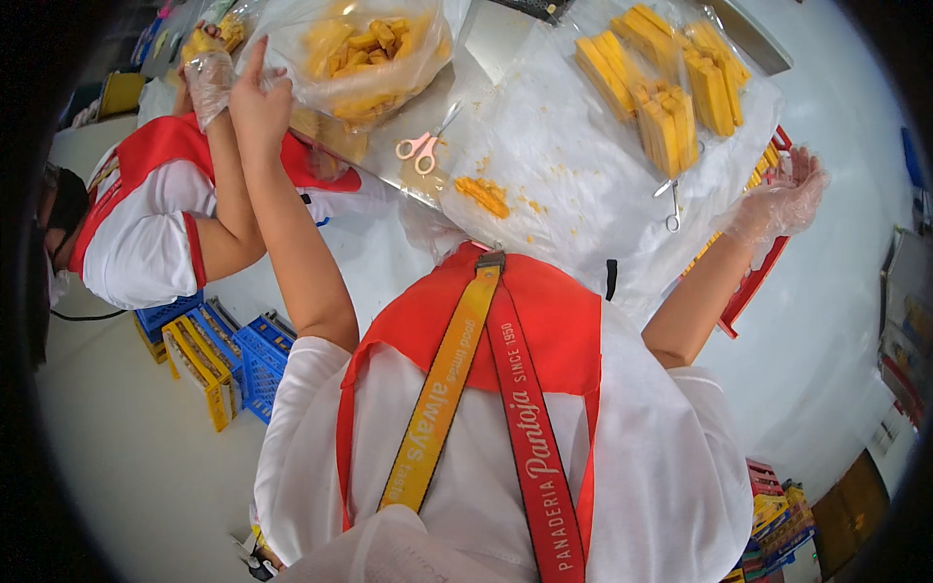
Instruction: The person picks up yellow food sticks from a work surface, places them into plastic bags, weighs the bags on a digital scale, and puts the finished bags into a red storage crate.
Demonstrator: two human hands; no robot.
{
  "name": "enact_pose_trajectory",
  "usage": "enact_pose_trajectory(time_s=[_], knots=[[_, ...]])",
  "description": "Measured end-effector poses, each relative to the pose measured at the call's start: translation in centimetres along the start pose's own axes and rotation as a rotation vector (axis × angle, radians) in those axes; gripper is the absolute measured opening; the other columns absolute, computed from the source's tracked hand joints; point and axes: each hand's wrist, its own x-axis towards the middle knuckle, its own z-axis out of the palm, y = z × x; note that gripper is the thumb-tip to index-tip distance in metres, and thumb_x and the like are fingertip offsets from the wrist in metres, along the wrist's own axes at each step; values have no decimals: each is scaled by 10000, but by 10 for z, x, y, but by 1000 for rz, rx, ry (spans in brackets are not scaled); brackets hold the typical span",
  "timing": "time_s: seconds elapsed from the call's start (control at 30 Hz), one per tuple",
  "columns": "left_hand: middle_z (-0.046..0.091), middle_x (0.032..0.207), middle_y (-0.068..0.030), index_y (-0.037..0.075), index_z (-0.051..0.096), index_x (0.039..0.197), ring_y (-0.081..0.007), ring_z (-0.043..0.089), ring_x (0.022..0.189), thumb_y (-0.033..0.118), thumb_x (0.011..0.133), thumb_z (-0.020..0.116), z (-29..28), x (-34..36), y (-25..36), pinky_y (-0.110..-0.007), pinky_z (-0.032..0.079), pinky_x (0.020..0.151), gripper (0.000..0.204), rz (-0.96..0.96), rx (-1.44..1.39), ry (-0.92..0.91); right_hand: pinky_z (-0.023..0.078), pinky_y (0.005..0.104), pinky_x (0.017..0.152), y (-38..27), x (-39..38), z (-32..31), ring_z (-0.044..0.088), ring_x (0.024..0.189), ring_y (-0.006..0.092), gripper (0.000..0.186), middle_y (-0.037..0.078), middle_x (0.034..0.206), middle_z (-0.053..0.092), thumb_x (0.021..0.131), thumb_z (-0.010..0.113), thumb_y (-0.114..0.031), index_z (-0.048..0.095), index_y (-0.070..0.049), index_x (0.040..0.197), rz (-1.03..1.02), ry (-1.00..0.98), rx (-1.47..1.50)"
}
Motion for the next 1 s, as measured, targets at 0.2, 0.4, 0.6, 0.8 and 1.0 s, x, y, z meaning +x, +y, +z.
enact_pose_trajectory(time_s=[0.2, 0.4, 0.6, 0.8, 1.0], knots=[[648, 1251, -180, -7, 602, 1288, -262, 630, 1115, 75, 784, 731, 14, -51, -37, -312, 466, 951, 526, 16, -384, 52, 460, 377, 958, -51, -51, 1, 619, 1042, 252, 430, 155, 1098, 666, 925, 582, -311, 640, 72, 1113, 24, -670, -10], [671, 1173, -110, 24, 718, 1062, -215, 615, 1050, 6, 800, 702, -5, -90, 12, -309, 464, 905, 263, 284, -132, 332, 492, 289, 839, 0, -170, 5, 629, 924, 153, 244, 78, 906, 686, 923, 635, -223, 696, 4, 988, 680, -1707, -393], [670, 1105, -117, 29, 702, 1061, -193, 632, 907, 43, 807, 721, 17, -159, 52, -300, 485, 738, 254, 47, -362, -93, 497, 326, 792, 25, -235, 21, 620, 896, 171, 376, 87, 881, 675, 894, 657, -344, 698, 0, 1040, 668, -1821, -516], [612, 1210, -219, -48, 566, 1227, -360, 609, 1066, 139, 791, 738, 40, -193, -1, -396, 495, 895, 505, -99, -152, -382, 489, 294, 669, 28, -180, 12, 609, 730, 151, 340, 61, 751, 659, 889, 667, -375, 712, -38, 895, 464, -1805, -631], [543, 1271, -320, -138, 453, 1263, -442, 538, 1184, 212, 721, 804, 76, -197, -58, -441, 449, 988, 735, -141, -66, -395, 479, 259, 653, 27, -163, -27, 594, 723, 90, 294, 25, 740, 658, 892, 686, -331, 702, -43, 832, 791, -2175, -980]])
